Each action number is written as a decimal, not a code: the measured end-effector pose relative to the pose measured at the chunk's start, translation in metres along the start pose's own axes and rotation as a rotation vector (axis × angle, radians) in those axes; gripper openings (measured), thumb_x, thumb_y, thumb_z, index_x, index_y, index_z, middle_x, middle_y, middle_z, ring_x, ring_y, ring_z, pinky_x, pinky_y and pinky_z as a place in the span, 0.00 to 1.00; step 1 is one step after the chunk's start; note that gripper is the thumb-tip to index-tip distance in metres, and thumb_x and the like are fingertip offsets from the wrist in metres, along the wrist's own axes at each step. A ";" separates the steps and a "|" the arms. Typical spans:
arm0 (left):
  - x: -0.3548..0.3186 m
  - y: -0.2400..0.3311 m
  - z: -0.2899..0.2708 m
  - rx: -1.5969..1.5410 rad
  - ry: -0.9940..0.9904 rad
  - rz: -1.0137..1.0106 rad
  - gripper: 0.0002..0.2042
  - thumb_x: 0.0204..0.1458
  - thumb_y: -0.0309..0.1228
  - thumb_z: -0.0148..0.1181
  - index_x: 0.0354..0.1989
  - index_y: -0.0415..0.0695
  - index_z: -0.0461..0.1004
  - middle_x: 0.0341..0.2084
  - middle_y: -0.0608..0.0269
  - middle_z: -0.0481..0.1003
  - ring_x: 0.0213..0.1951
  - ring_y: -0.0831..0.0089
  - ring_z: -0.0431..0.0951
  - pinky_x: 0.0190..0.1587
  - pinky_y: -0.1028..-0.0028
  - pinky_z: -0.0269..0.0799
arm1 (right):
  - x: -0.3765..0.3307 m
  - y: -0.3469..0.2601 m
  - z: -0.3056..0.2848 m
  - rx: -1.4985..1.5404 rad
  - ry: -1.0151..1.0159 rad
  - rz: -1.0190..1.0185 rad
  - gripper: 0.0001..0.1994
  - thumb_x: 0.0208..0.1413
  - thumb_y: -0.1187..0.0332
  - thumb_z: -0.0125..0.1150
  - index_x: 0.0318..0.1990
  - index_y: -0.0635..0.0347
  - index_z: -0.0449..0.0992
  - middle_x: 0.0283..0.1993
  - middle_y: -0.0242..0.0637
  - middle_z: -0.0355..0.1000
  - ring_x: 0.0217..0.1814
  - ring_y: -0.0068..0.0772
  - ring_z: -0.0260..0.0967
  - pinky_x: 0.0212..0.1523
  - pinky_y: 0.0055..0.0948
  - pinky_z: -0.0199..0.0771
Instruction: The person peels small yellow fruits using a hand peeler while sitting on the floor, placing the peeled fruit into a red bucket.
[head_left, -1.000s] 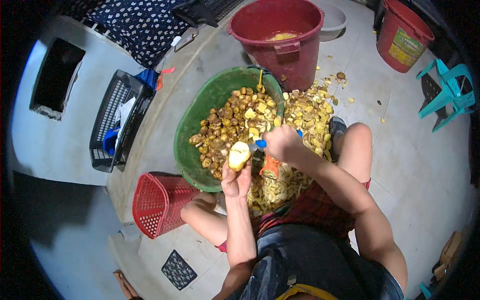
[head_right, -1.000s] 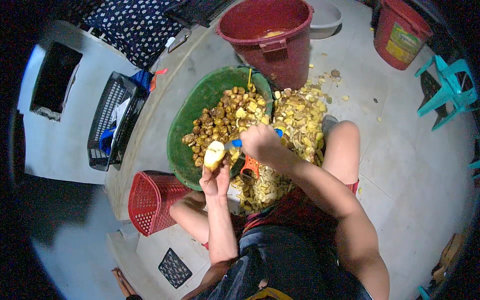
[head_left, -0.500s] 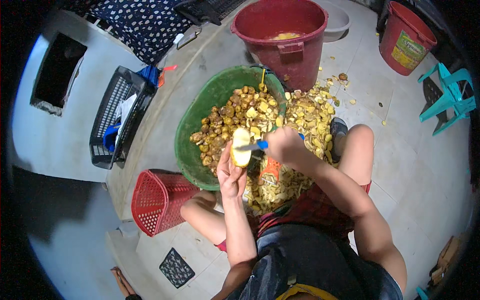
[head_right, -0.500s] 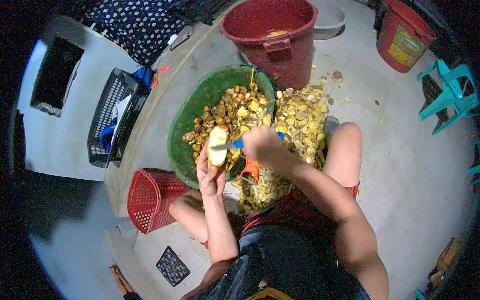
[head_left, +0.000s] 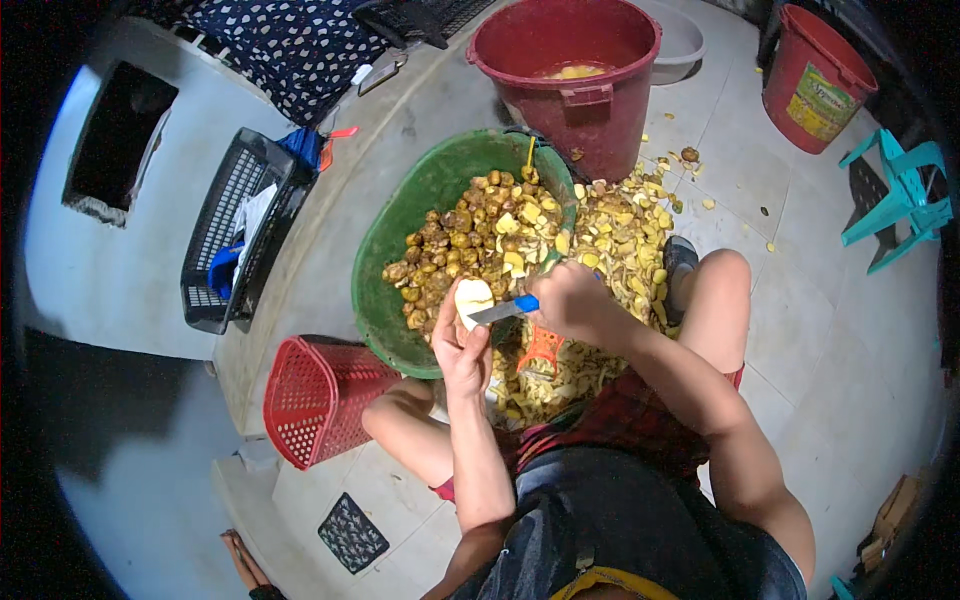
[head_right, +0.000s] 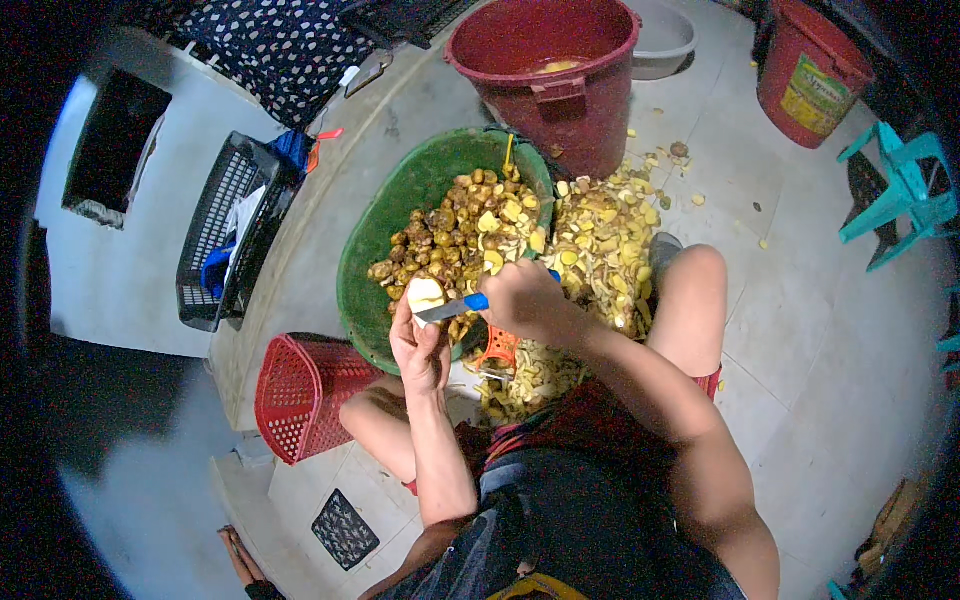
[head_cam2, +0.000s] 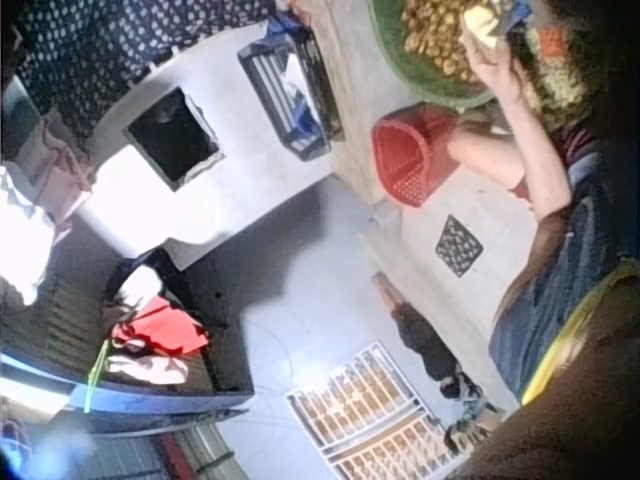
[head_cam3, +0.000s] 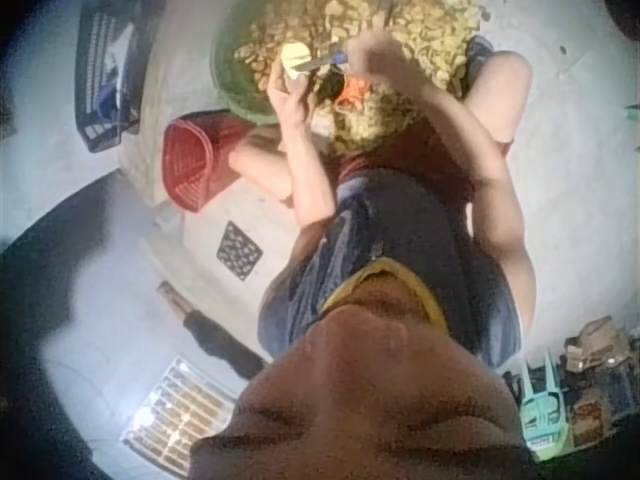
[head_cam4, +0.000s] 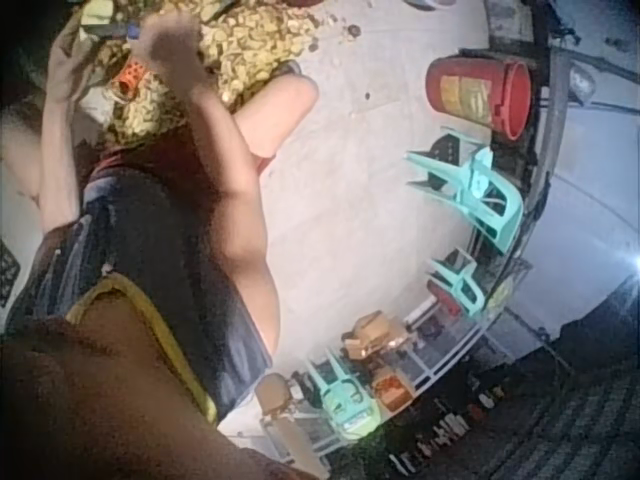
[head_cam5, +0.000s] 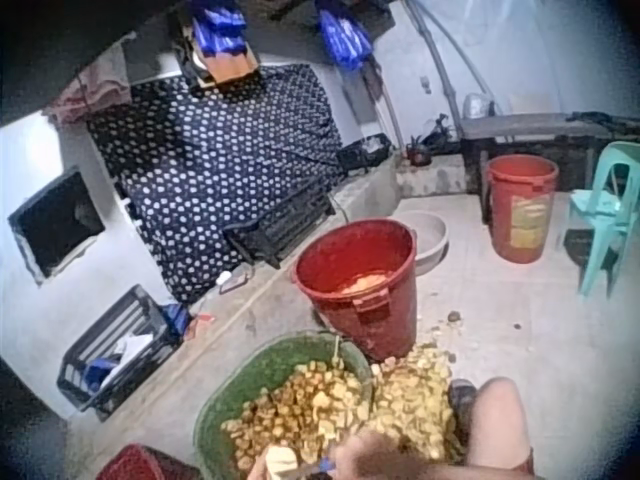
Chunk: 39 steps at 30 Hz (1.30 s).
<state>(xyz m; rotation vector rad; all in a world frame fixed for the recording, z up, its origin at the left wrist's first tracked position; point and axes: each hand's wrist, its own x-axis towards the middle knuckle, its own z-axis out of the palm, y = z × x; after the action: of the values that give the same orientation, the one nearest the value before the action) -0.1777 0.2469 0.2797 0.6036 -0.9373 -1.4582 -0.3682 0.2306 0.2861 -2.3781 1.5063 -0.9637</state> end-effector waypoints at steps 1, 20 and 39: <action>0.001 -0.003 0.000 0.044 0.016 0.037 0.37 0.43 0.26 0.70 0.61 0.33 0.56 0.51 0.56 0.69 0.52 0.68 0.71 0.56 0.69 0.66 | 0.001 0.003 0.005 0.015 0.002 -0.040 0.08 0.40 0.64 0.61 0.19 0.57 0.73 0.16 0.42 0.67 0.21 0.47 0.69 0.26 0.42 0.70; 0.001 -0.011 -0.008 0.057 0.076 0.034 0.32 0.45 0.27 0.68 0.58 0.33 0.61 0.47 0.51 0.72 0.48 0.63 0.74 0.49 0.66 0.74 | 0.004 0.005 0.004 -0.064 0.044 -0.018 0.07 0.41 0.67 0.57 0.18 0.58 0.73 0.18 0.43 0.69 0.22 0.45 0.71 0.25 0.41 0.72; -0.005 -0.022 0.000 0.044 0.009 -0.010 0.28 0.45 0.23 0.66 0.56 0.36 0.62 0.50 0.52 0.70 0.50 0.64 0.73 0.54 0.66 0.69 | 0.020 0.033 0.014 -0.135 -0.251 0.385 0.06 0.44 0.72 0.54 0.26 0.62 0.77 0.27 0.47 0.75 0.29 0.48 0.75 0.33 0.42 0.76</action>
<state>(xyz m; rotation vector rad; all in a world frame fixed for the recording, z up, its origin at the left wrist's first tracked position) -0.1896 0.2499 0.2605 0.6474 -0.9628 -1.4459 -0.3791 0.1950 0.2687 -2.0757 1.8752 -0.4735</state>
